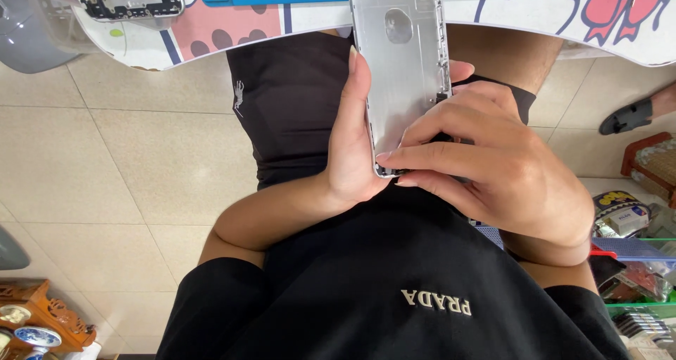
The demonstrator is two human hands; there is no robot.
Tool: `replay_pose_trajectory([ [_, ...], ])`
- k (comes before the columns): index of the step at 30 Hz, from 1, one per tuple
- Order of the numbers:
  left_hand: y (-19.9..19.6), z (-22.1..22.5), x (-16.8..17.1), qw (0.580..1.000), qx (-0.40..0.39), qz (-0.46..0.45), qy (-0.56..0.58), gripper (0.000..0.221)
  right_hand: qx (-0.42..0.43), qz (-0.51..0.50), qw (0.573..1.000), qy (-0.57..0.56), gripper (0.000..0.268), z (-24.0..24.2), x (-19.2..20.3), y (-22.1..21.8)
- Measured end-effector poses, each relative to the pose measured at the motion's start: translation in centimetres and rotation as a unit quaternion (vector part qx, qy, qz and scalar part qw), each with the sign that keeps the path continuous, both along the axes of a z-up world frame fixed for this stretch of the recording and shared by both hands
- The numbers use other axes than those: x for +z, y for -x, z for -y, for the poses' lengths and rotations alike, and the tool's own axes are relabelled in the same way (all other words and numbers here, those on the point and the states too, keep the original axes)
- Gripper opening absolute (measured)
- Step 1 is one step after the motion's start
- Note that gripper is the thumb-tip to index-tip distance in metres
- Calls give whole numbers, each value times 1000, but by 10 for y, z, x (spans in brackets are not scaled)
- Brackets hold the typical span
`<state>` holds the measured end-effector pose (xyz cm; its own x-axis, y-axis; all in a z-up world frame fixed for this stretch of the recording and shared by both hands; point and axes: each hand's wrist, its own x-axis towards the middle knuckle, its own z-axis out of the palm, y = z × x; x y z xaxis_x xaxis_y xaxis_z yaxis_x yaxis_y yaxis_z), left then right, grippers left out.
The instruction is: The person disassembles and repairs a mobile phone on a workbench using precision tools.
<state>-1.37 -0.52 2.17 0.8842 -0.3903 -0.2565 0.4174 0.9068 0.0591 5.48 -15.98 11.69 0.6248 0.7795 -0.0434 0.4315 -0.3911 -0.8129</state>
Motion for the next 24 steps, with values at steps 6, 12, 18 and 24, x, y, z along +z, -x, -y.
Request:
replay_pose_trajectory([
  [6,1,-1,8,998,5,-13,-57,83,-27,-22,999,-30,21,-10,7,2],
  [12,-1,-1,5,998,30,-1,-59,76,-73,-32,997,-10,30,-7,7,9],
  [18,-1,0,1,998,27,26,-60,74,-68,-24,997,-26,32,-10,6,6],
  [24,-5,-3,5,998,2,6,-63,76,-54,-17,998,-34,34,2,-8,11],
])
